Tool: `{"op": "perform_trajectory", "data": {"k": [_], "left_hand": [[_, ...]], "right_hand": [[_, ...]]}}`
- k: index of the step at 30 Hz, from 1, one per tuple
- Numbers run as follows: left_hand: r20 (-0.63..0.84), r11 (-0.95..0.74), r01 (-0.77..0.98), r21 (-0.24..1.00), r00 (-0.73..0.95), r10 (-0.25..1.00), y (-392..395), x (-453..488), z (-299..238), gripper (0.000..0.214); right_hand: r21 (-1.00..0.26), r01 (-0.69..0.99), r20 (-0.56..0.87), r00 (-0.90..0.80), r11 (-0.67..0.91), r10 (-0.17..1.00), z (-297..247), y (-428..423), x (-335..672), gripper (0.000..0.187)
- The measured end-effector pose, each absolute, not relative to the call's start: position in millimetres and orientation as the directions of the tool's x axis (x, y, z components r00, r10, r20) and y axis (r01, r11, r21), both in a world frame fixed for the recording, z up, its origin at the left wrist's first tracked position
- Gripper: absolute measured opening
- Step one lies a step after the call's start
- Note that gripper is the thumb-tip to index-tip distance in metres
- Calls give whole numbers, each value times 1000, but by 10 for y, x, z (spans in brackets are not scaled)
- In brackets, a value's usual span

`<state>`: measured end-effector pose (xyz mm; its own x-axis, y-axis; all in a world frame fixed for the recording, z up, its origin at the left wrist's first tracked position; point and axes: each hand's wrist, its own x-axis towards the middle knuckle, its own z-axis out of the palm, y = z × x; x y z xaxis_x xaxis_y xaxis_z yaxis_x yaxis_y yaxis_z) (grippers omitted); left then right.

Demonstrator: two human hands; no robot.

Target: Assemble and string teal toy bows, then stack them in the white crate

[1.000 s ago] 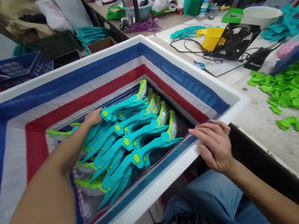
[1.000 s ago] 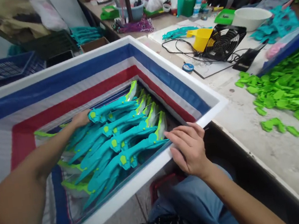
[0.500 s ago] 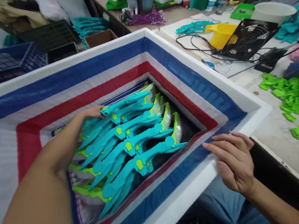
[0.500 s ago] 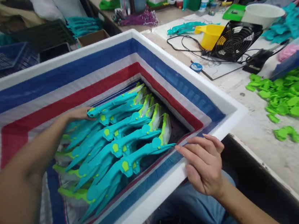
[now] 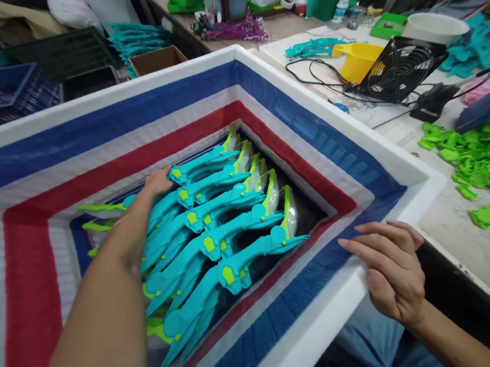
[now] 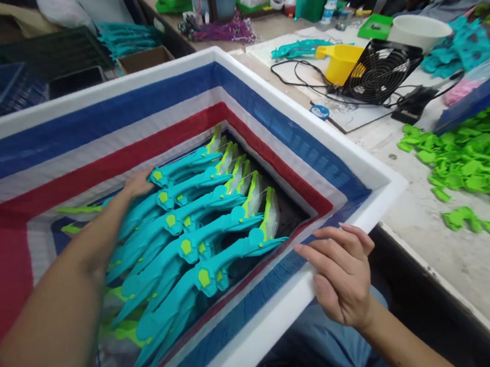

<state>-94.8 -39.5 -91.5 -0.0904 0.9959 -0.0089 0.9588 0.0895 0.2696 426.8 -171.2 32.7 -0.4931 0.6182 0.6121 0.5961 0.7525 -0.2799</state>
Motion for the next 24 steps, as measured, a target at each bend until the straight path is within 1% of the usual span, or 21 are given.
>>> {"op": "perform_trajectory", "data": {"k": [2, 5, 9, 11, 15, 19, 21, 24], "left_hand": [[-73, 129, 967, 221, -116, 991, -430, -934, -925, 58], [-143, 162, 975, 152, -140, 980, -486, -889, -913, 55], [-147, 251, 964, 89, -236, 961, -528, -793, -958, 59], [-134, 282, 956, 83, -270, 954, -536, -743, -1014, 61], [-112, 277, 956, 99, -266, 957, -562, -651, -1146, 58], [-100, 284, 954, 90, -276, 956, -608, -555, -1192, 62], [-127, 289, 953, 90, -277, 953, -638, -518, -1136, 64], [-206, 303, 946, 114, -276, 939, -648, -473, -925, 62]], "right_hand": [[-283, 592, 616, -491, 754, 616, 328, -1713, 4261, 42], [-286, 594, 628, -477, 752, 615, 327, -1717, 4255, 42], [-279, 589, 645, -470, 758, 603, 312, -1716, 4264, 40], [-276, 581, 650, -474, 766, 594, 299, -1708, 4270, 39], [-271, 578, 660, -470, 770, 585, 274, -1694, 4263, 38], [-274, 583, 681, -443, 765, 582, 254, -1716, 4243, 37], [-281, 584, 689, -430, 762, 584, 246, -1729, 4243, 36], [-297, 569, 698, -419, 767, 581, 232, -1701, 4246, 34]]}}
